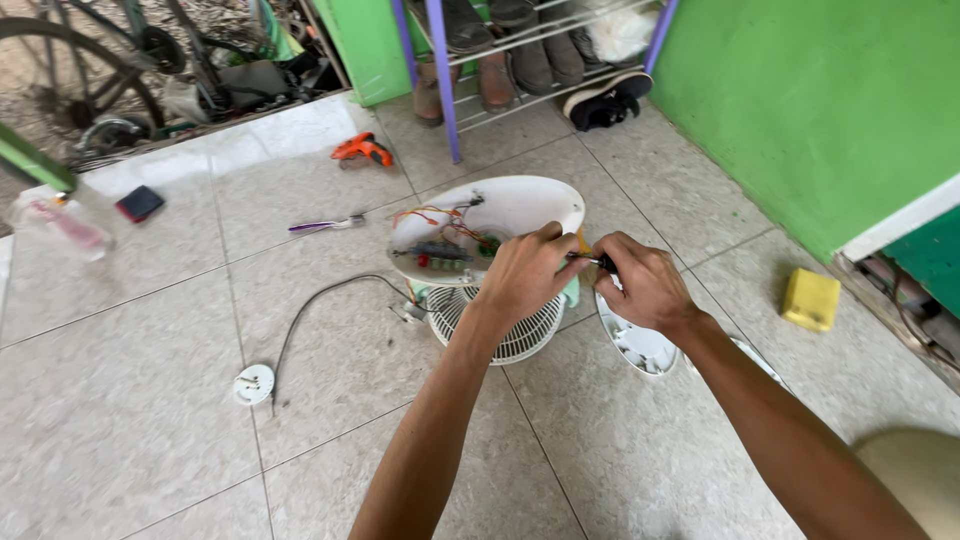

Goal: The person repairs a disassembled electric fan by connecting wires to the internal motor and switch assembly. They use a screwdriver to tighten connections and handle the power cord and plug while working on the floor.

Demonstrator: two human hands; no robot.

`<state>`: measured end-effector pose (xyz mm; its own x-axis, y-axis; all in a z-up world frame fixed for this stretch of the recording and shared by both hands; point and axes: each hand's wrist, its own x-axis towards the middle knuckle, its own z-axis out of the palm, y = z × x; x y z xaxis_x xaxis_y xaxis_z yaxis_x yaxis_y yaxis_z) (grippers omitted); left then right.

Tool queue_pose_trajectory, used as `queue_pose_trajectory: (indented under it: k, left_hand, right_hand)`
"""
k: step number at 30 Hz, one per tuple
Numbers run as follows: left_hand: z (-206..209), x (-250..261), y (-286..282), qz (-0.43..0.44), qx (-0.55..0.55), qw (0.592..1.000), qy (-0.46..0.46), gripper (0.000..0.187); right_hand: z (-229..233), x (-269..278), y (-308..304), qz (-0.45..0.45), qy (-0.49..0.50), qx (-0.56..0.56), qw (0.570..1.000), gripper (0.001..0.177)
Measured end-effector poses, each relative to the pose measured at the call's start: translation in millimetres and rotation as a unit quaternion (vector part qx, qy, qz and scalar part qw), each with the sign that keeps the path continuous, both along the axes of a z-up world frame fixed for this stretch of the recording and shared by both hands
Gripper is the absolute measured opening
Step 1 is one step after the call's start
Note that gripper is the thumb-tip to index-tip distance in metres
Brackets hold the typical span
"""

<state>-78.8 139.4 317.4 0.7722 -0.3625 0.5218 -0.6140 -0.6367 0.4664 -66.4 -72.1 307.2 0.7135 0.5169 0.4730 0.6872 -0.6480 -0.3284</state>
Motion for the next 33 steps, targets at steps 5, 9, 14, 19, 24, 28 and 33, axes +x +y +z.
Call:
queue_pose_trajectory:
  k: [5,9,14,19,24,28,33]
  left_hand:
    - [2.6,8.5,46.8,0.016,-0.090,0.995,0.027,0.017]
    - [-7.6,21.4,83.5,0.055,-0.165,0.981,0.088,0.017]
    - [-23.3,37.3,96.7,0.078,-0.249,0.949,0.176,0.022]
    - [-37.6,62.7,80.1,0.089,-0.292,0.934,0.184,0.026]
    - [-40.4,64.8,85.6,0.169,-0.099,0.979,0.058,0.019]
    - [-45.7,78.8,100.0,0.225,0.024,0.973,-0.048,0.035]
    - [-71.4,96.8,93.4,0.252,0.015,0.967,-0.033,0.033]
  right_hand:
    - [43.9,18.9,30.5,0.011,0.101,-0.080,0.992,0.031]
    - [65.8,52.9,34.4,0.030,0.324,0.045,0.944,0.031]
    - [52.2,77.6,40.4,0.115,0.481,0.392,0.776,0.034]
    - [4.5,91.2,76.9,0.131,0.494,0.523,0.682,0.029]
    - [-2.7,108.8,92.2,0.087,0.432,0.456,0.773,0.018]
    - [13.0,130.8,103.7,0.064,0.345,0.419,0.837,0.022]
    - [26.8,149.6,126.6,0.072,0.292,0.371,0.878,0.026]
